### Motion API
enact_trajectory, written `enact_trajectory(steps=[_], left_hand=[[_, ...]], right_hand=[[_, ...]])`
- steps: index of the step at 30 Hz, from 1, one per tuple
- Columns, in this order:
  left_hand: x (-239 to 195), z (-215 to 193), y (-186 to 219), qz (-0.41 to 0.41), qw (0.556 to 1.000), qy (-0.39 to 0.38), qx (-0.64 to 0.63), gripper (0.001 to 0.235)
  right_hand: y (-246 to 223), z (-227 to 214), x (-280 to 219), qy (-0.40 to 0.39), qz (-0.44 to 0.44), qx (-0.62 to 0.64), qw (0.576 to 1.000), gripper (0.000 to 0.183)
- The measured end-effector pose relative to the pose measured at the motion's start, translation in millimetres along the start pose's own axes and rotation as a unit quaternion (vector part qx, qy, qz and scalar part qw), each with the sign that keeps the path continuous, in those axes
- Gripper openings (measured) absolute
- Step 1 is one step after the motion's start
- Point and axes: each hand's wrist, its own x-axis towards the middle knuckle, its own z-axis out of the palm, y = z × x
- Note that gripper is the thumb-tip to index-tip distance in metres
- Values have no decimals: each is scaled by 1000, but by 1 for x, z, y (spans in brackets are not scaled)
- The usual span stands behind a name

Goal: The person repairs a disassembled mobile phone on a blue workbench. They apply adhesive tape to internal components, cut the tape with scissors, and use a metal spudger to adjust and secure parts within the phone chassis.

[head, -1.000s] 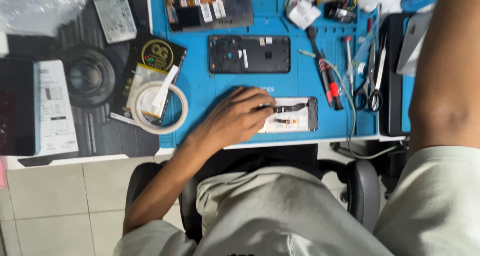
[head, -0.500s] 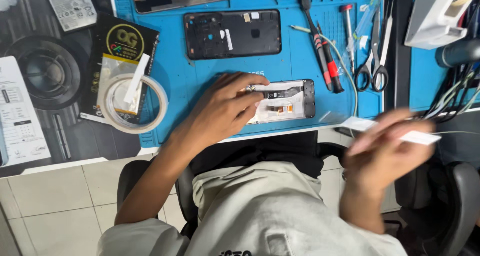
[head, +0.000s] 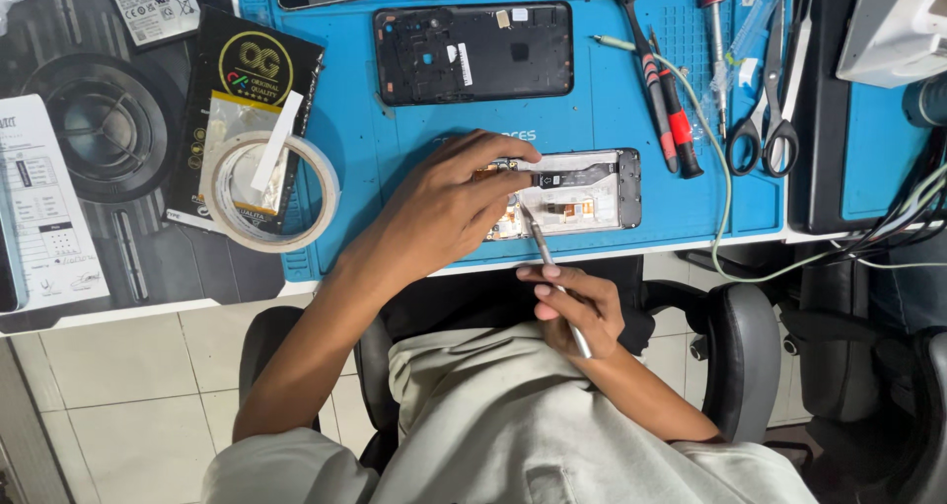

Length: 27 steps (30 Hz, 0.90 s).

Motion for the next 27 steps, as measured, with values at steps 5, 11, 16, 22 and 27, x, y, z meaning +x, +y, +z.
enact_trajectory(steps=[5,11,16,22,27], left_hand=[[-1,0,-2,20,1000,6,8,23],[-1,1,-2,21,1000,7,21,22],[0,-2,1,18,1000,8,20,21],[2,-3,3,18,999,16,24,20],[2,-3,2,20,999,16,21,20]], right_hand=[[3,1,4,2,-8,-7,1000,18],[2,2,0,5,-3,-14,1000,18],[3,2,-2,6,-2,-4,1000,17],[2,1,-5,3,8,-3,1000,16],[3,-4,-6,-22,11,-4,1000,14]])
